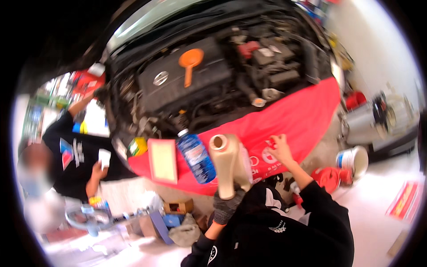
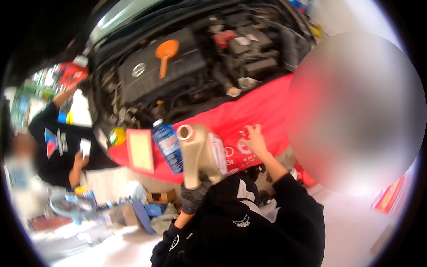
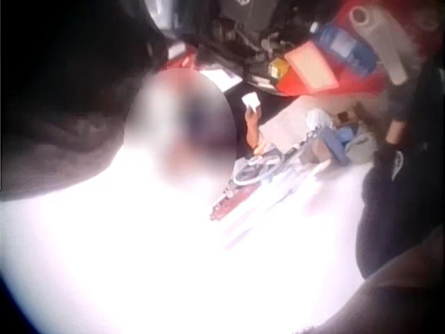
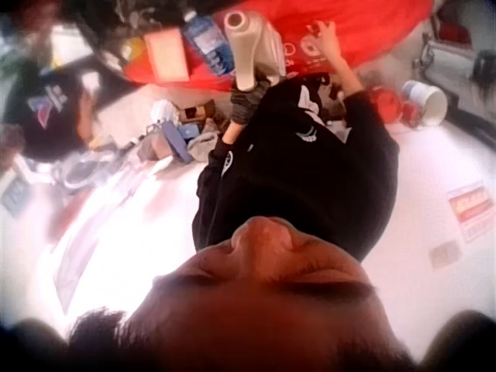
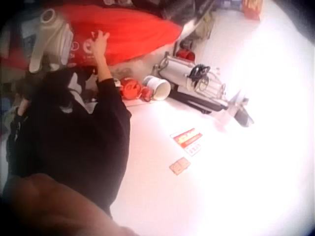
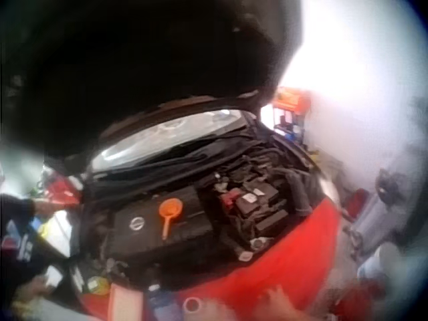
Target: The person pours engine oil from a large container into the car's engine using a funnel. They then use a dipstick to check the oil level, wiping it with a cloth and reinserting it into the engine. The person repeats the pouring and checking process to ensure the correct oil level.
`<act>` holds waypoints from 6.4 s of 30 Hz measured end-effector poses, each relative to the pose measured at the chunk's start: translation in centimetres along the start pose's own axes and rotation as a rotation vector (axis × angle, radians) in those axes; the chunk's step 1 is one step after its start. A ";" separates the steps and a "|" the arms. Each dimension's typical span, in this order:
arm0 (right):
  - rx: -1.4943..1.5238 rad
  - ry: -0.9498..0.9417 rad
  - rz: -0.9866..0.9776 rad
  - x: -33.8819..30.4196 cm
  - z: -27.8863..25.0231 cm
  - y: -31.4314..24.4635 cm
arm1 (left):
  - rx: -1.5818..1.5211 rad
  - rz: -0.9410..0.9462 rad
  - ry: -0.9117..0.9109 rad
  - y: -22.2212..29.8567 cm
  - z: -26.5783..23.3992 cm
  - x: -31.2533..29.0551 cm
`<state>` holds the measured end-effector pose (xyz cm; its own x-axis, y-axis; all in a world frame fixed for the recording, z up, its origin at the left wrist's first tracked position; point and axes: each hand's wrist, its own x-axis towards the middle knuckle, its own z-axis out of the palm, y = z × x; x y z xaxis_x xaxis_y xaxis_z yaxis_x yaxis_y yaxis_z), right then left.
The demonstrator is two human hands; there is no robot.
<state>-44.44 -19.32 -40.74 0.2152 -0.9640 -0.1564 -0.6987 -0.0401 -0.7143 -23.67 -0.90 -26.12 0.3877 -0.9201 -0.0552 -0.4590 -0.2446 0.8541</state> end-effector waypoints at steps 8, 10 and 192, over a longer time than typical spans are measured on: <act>0.260 -0.239 -0.542 0.9 -10.9 -17.1 | 0.040 0.249 0.183 -2.6 3.2 -2.7; 0.435 -0.427 -0.601 -0.1 -10.7 -23.1 | -0.178 0.084 -0.004 -2.3 2.0 -2.2; -0.777 -0.507 0.561 -8.1 -2.2 -0.8 | -0.357 -1.402 0.564 -78.8 9.3 -28.7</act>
<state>-47.10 -12.07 -37.44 -0.1380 -0.6832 -0.7171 -0.9881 0.0453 0.1469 -6.08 41.90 -96.67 0.6069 0.2251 -0.7622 0.6915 -0.6224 0.3667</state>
